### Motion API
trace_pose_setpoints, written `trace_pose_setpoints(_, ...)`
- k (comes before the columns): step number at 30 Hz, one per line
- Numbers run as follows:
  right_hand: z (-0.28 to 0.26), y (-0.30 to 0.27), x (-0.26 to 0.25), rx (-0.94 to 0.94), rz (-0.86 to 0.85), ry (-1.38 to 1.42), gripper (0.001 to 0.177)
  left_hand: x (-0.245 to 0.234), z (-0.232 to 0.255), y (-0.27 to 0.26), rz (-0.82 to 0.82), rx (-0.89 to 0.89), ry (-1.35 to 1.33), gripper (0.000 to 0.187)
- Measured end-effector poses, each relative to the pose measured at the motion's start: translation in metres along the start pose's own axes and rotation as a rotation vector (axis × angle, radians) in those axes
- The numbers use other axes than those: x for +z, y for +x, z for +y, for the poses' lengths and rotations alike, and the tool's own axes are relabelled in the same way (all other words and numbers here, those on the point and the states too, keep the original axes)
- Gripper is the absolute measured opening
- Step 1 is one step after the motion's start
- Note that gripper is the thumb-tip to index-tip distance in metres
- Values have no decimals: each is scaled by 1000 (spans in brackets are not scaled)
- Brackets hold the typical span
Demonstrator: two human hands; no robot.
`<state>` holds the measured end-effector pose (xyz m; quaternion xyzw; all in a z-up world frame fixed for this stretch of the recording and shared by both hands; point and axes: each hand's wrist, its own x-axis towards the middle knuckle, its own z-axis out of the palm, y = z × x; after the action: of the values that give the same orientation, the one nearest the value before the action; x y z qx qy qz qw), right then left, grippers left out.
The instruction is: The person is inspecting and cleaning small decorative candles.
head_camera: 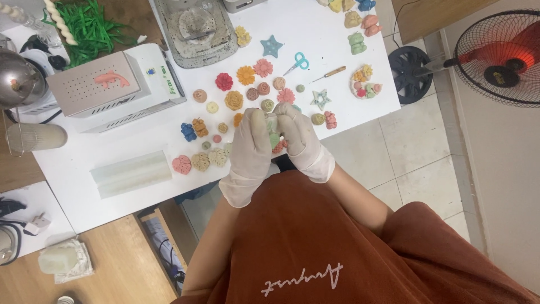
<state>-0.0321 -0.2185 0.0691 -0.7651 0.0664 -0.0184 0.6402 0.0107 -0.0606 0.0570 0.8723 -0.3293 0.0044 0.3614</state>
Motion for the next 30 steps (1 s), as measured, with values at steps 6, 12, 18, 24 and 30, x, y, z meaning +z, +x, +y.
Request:
trace_pose_setpoints(6, 20, -5, 1, 20, 27, 100, 36, 11, -12, -3, 93, 192, -112, 61)
trace_pose_setpoints(12, 13, 4, -3, 125, 75, -113, 20, -6, -6, 9, 85, 180, -208, 37)
trace_pose_setpoints(18, -12, 27, -20, -629, 106, -1002, 46, -38, 15, 32, 14, -737, -953, 38)
trace_pose_setpoints(24, -27, 29, -23, -781, 41, -977, 46, -23, 20, 27, 89, -667, -1037, 33)
trace_pose_setpoints(30, -31, 20, -4, -371, 231, -410, 40, -21, 10, 22, 99, -492, -1435, 34)
